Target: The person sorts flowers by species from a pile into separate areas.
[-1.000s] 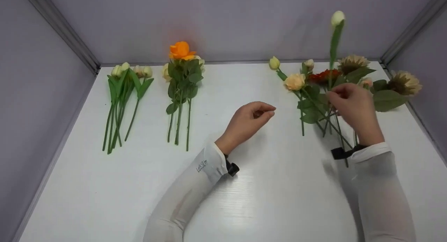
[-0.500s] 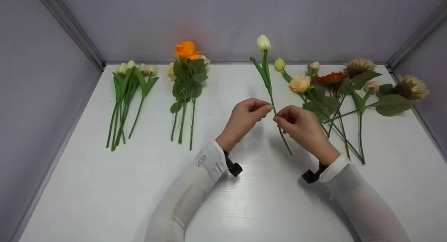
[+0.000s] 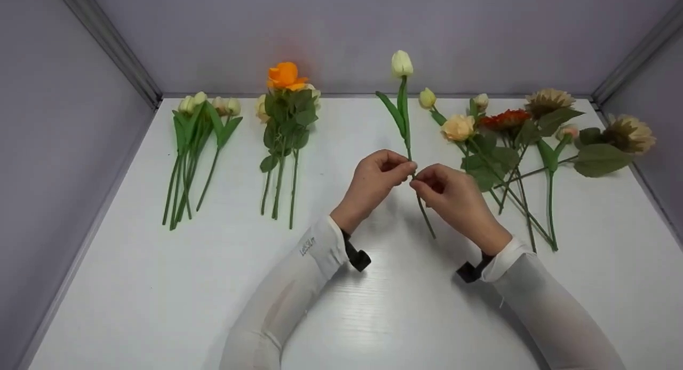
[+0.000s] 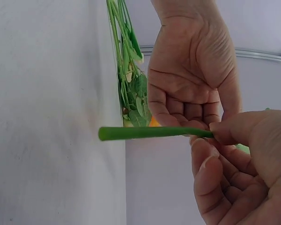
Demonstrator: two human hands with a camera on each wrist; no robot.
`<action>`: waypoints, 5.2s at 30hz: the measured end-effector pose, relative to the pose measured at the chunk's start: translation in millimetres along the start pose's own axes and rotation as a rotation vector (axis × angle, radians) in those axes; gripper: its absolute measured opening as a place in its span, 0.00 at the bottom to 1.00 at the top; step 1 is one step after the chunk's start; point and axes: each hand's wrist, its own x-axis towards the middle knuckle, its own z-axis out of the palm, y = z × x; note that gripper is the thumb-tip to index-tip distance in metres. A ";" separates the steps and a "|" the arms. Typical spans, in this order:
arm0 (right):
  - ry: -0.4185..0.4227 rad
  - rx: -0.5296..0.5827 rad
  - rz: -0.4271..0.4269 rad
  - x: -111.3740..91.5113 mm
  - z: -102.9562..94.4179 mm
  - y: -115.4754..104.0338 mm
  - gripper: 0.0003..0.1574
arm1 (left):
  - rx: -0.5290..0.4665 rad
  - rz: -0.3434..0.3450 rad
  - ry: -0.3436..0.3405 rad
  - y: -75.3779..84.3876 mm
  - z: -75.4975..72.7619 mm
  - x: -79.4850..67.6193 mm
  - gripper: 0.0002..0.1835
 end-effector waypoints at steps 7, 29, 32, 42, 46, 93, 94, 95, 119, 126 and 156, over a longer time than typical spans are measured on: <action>-0.012 0.063 0.055 2.5 -0.1 4.4 0.13 | 0.051 0.003 0.032 17.3 -48.6 -2.7 0.15; -0.061 0.034 0.087 3.3 1.1 7.2 0.11 | 1.107 -0.366 0.434 19.5 -322.2 -52.3 0.13; -0.058 0.032 0.083 3.2 1.3 7.1 0.11 | 1.110 -0.394 0.450 10.5 -326.7 -53.4 0.16; -0.048 0.021 0.079 2.5 0.7 6.6 0.10 | 1.053 -0.391 0.504 -0.3 -326.3 -56.2 0.12; -0.059 0.017 0.087 2.8 1.3 6.7 0.10 | 1.020 -0.361 0.513 2.9 -323.2 -56.2 0.16; -0.335 -0.258 0.691 -9.7 -146.1 111.8 0.17 | 1.078 0.457 -0.546 9.4 54.8 -15.1 0.16; -0.337 -0.256 0.691 -10.1 -145.6 112.5 0.16 | 1.073 0.453 -0.542 8.4 53.6 -15.5 0.16; -0.342 -0.253 0.692 -10.5 -144.9 112.7 0.16 | 1.066 0.448 -0.541 7.7 52.6 -16.1 0.16; -0.320 -0.159 0.676 -26.3 -177.8 95.0 0.21 | 1.022 0.436 -0.561 3.4 52.8 -13.8 0.16; -0.190 -0.229 0.650 -28.5 -184.0 82.9 0.22 | 0.997 0.404 -0.529 2.5 52.7 -12.2 0.15; 0.102 0.738 0.355 15.7 -55.1 35.7 0.22 | 0.245 -0.079 -0.270 -8.7 40.6 -4.8 0.07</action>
